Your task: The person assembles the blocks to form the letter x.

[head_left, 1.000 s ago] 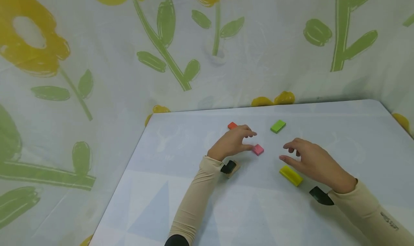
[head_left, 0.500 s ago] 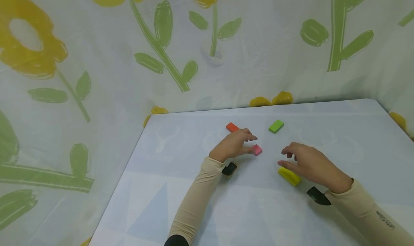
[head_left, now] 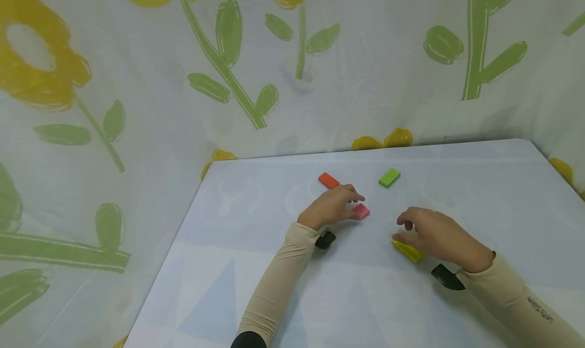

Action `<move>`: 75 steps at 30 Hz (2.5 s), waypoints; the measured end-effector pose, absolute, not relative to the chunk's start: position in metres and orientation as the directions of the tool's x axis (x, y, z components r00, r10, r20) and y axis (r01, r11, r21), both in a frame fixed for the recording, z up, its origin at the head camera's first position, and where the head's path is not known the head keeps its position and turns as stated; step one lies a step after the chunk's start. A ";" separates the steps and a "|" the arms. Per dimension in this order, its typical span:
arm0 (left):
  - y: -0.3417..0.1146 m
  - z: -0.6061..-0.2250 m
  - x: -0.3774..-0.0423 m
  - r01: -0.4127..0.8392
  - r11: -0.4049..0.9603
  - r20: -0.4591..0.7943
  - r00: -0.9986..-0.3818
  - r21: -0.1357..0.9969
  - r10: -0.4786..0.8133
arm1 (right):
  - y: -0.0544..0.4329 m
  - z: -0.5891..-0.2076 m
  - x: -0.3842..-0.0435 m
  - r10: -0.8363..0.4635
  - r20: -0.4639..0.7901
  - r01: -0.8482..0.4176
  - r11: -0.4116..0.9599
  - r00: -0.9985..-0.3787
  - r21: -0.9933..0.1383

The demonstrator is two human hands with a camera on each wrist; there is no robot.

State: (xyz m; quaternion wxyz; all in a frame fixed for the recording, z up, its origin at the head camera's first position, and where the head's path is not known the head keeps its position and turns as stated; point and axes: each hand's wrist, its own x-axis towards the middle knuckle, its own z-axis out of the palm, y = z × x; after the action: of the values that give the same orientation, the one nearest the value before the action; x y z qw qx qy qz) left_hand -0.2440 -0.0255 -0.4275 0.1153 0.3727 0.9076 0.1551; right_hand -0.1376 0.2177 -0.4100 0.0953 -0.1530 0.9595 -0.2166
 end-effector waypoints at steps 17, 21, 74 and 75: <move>-0.024 -0.429 -0.242 0.648 0.673 -0.103 -0.688 0.358 0.718 | 0.221 -0.417 -0.134 -0.382 -0.096 -0.298 0.833 -0.919 -0.467; -0.024 -0.430 -0.242 0.659 0.667 -0.095 -0.683 0.348 0.724 | 0.221 -0.417 -0.135 -0.380 -0.111 -0.291 0.837 -0.918 -0.463; -0.017 -0.439 -0.247 0.704 0.655 -0.064 -0.666 0.273 0.743 | 0.219 -0.418 -0.137 -0.336 -0.272 -0.187 0.870 -0.902 -0.456; -0.017 -0.439 -0.247 0.708 0.653 -0.062 -0.664 0.271 0.745 | 0.219 -0.417 -0.137 -0.334 -0.275 -0.183 0.871 -0.902 -0.455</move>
State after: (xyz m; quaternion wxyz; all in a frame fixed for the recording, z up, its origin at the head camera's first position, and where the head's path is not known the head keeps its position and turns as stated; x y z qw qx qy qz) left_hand -0.2469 -0.0173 -0.4391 0.0839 0.4013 0.9052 0.1124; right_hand -0.1371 0.2187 -0.4171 0.1754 -0.1358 0.9513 -0.2142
